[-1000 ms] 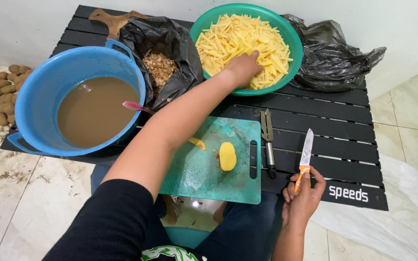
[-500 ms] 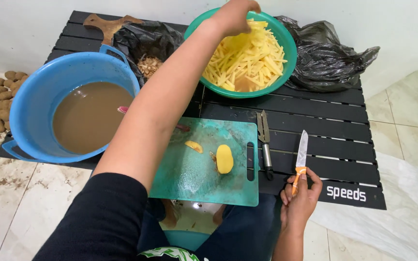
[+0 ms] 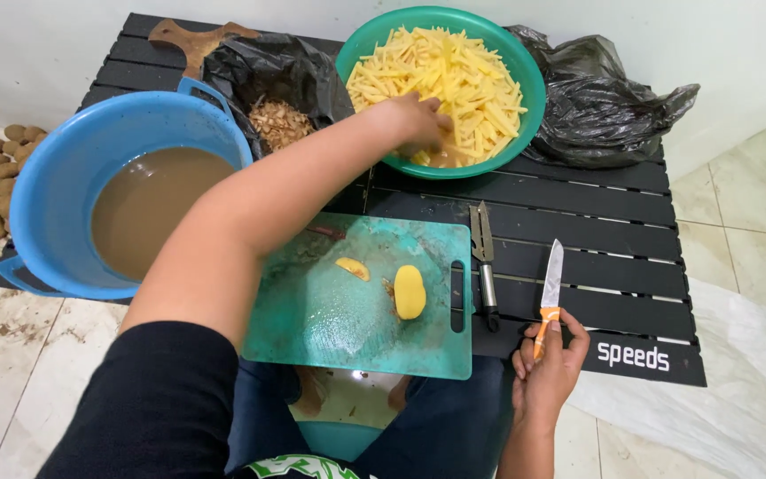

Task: Slicing peeled potatoes into thin strips on a cutting board using a knife

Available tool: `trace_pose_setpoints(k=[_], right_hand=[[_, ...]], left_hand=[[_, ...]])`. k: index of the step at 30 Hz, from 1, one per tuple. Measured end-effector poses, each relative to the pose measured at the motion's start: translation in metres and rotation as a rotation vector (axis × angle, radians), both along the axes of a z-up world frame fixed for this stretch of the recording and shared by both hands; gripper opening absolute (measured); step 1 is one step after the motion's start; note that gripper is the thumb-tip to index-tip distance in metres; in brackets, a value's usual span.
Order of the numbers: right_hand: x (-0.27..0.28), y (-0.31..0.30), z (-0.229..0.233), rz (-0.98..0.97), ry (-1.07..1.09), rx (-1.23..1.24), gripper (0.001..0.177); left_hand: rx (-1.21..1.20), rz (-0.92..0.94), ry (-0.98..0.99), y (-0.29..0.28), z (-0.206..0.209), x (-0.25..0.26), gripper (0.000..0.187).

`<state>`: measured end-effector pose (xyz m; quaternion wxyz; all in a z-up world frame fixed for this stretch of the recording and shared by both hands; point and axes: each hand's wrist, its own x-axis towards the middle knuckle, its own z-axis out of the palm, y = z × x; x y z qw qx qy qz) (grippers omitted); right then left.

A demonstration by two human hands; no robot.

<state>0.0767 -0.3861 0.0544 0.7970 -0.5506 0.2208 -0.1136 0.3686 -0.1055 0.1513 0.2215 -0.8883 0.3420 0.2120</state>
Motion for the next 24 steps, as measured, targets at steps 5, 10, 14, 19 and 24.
trace_pose_setpoints(k=[5, 10, 14, 19, 24], right_hand=[[-0.001, -0.002, -0.005, 0.001, 0.003, -0.001, 0.017], [0.0, -0.003, -0.009, 0.01, -0.005, -0.004, 0.016], [-0.003, 0.002, 0.002, -0.005, 0.017, -0.022, 0.016], [-0.002, 0.0, -0.003, -0.01, 0.004, -0.013, 0.015], [0.0, 0.001, -0.001, -0.005, 0.0, -0.009, 0.014]], left_hand=[[0.224, 0.047, -0.029, -0.016, -0.001, -0.008, 0.056], [0.009, -0.002, -0.189, -0.011, -0.009, -0.013, 0.054], [-0.045, 0.016, -0.178, -0.005, -0.03, 0.003, 0.045], [-0.261, 0.268, 0.072, -0.005, 0.054, -0.041, 0.05], [-0.644, 0.329, -0.021, 0.011, 0.071, 0.017, 0.035]])
